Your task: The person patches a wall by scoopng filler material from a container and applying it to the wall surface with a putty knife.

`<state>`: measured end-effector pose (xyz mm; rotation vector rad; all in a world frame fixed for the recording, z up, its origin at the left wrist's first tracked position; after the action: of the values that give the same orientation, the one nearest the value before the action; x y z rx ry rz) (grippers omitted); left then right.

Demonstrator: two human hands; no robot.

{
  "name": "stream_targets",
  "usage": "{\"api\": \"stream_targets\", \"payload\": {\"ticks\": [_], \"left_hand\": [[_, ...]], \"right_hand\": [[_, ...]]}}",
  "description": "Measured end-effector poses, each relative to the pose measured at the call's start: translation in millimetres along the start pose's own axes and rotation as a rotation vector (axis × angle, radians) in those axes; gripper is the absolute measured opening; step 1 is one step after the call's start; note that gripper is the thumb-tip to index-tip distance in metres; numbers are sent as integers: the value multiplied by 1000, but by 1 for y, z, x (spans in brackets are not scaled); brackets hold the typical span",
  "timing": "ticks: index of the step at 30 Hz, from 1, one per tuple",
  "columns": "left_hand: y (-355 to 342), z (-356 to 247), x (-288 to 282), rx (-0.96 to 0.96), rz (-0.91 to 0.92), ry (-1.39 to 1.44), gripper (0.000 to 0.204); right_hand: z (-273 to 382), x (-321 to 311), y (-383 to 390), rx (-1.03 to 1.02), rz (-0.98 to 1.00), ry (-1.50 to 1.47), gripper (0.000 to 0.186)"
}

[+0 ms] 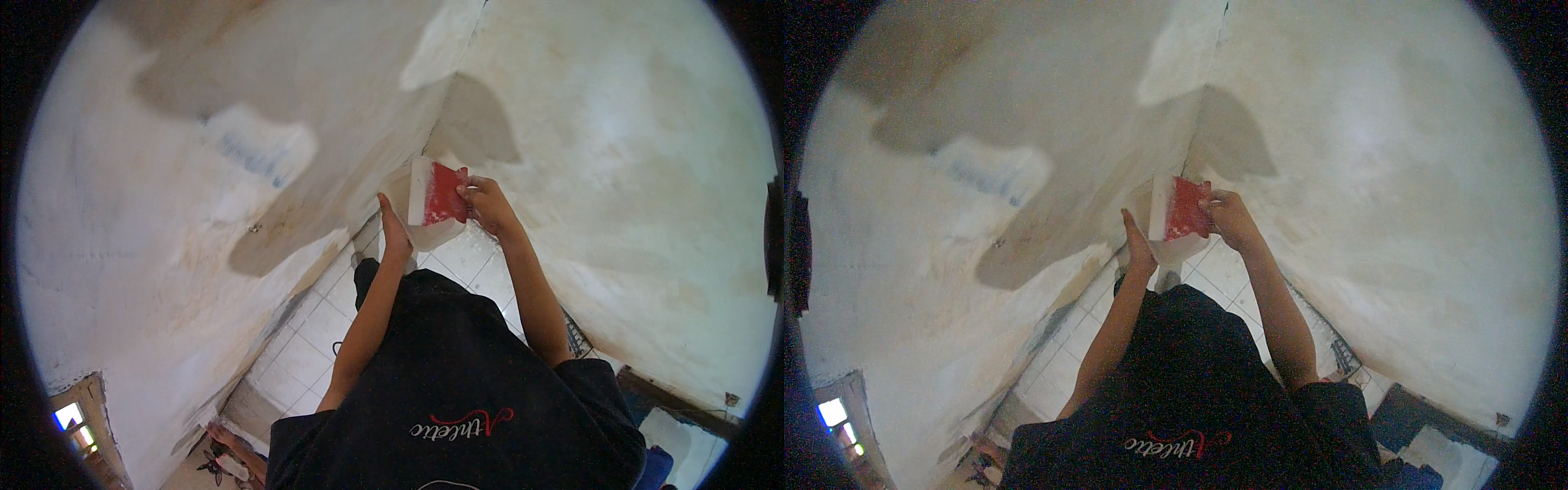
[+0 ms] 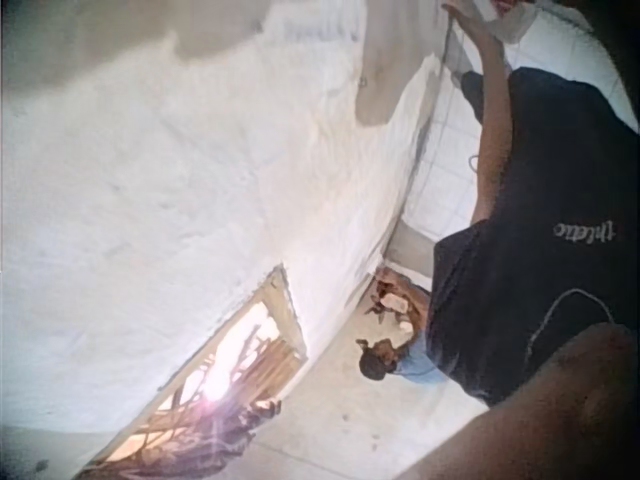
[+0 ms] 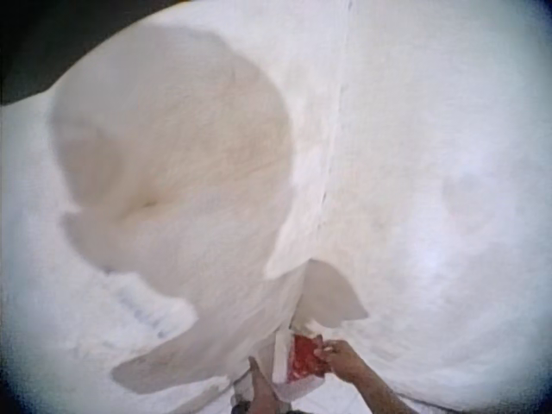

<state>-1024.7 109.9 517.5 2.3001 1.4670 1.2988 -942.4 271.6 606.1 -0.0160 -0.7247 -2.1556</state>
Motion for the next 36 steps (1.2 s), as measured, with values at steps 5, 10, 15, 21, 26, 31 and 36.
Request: {"api": "stream_targets", "payload": {"ticks": [5, 10, 15, 21, 26, 31, 36], "left_hand": [[-11, -4, 1, -3, 22, 25, 82], [-13, -19, 18, -66, 36, 38, 84], [-28, -13, -13, -15, 69, -18, 89], [-8, -9, -15, 10, 12, -12, 82], [1, 4, -16, -10, 16, -55, 88], [12, 8, -40, 51, 15, -44, 90], [18, 6, -30, 27, 66, -22, 85]], "right_hand": [[8, -5, -10, 16, 162, -113, 36], [26, -3, -17, 24, 183, -160, 36], [33, 10, -41, -15, 154, -203, 34], [7, -62, -178, -730, 279, 528, 32], [79, -48, -197, -674, 267, 468, 24], [154, 43, -135, -437, 450, 148, 17], [207, 76, -115, -121, 103, -85, 16]]}}
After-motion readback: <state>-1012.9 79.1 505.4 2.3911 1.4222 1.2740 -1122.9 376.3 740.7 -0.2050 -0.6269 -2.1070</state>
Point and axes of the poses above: each hand's wrist, its own y-axis away from the middle knuckle, its own x-axis out of the palm, z = x × y, the point moved 1 cm from there along -y, towards the middle knuckle, and after that the axes turned 11 degrees about -y, right-handed, at the moved point
